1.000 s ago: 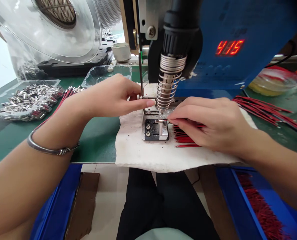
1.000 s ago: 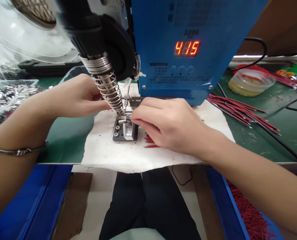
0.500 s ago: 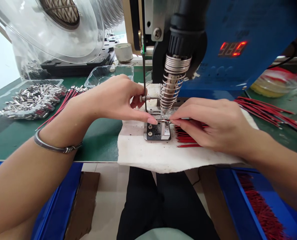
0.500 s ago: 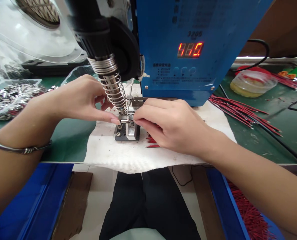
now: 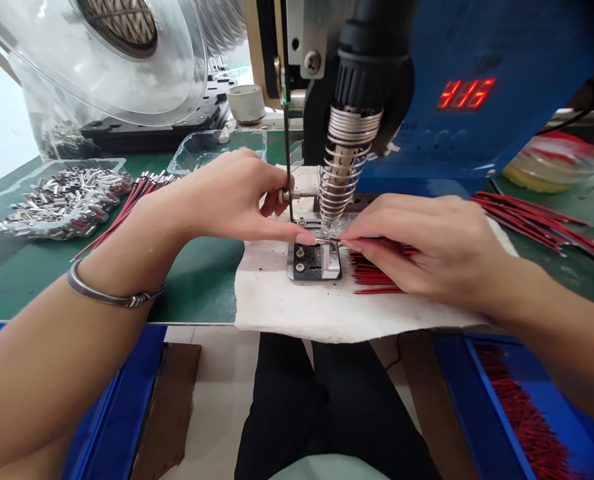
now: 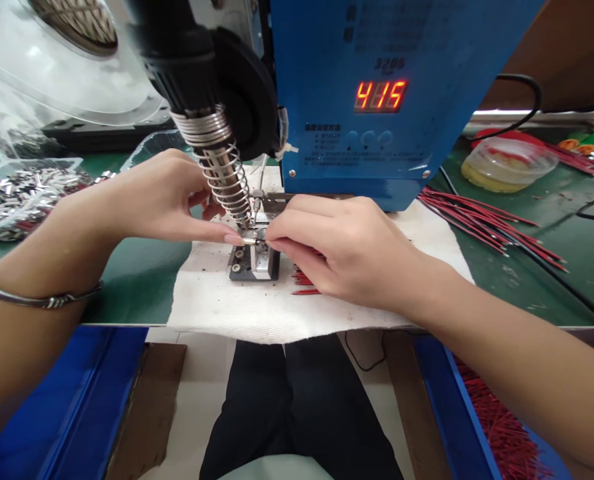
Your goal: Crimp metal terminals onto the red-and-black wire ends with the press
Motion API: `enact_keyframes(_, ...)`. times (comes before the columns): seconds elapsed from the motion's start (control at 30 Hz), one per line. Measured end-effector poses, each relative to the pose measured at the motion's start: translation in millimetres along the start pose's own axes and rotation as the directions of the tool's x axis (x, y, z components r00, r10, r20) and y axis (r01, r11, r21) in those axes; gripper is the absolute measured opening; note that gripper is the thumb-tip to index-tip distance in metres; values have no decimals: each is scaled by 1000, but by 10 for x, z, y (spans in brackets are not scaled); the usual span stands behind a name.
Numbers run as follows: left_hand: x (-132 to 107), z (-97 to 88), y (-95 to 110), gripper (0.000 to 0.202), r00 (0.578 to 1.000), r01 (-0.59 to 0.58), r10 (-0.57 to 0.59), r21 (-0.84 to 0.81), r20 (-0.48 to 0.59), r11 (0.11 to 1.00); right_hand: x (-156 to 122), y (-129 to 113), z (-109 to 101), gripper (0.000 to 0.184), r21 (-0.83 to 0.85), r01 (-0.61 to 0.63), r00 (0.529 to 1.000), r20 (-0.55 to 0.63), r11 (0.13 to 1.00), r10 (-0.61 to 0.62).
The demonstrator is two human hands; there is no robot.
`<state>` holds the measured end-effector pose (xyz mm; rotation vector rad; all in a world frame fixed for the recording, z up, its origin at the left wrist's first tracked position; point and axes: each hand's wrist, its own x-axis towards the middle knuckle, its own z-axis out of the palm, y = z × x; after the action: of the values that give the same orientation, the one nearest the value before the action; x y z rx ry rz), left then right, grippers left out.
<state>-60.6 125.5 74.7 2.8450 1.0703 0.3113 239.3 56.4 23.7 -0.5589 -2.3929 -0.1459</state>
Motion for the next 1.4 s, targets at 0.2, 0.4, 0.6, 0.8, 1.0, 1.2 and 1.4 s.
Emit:
enact_keyframes(0.2, 2, -17, 20, 71, 1000, 9, -9, 2, 23, 1000, 1, 7, -13, 19, 5, 2, 1000, 11, 1000, -2)
enact_keyframes(0.4, 4, -21, 24, 72, 999, 7, -8, 23, 33, 1000, 18, -1, 15, 19, 55, -37, 999, 5, 998, 36)
enact_keyframes(0.6, 18, -6, 20, 78, 999, 23, -23, 21, 23, 1000, 19, -8, 28, 14, 62, -51, 999, 11, 997, 51)
enact_keyframes(0.8, 28, -4, 36, 82, 1000, 18, -19, 28, 23, 999, 15, 10, 27, 18, 61, -13, 1000, 16, 998, 12)
enact_keyframes(1.0, 26, 4, -5, 81, 999, 29, -31, 34, 36, 999, 5, 29, 14, 19, 59, -21, 999, 31, 998, 19)
enact_keyframes(1.2, 19, 23, -43, 77, 1000, -8, 7, 17, 21, 1000, 6, 34, 18, 19, 84, -19, 999, 30, 996, 16)
enact_keyframes(1.4, 2, -12, 1, 63, 1000, -24, 24, -33, 11, 999, 20, 18, 16, 20, 71, -28, 999, 35, 997, 25)
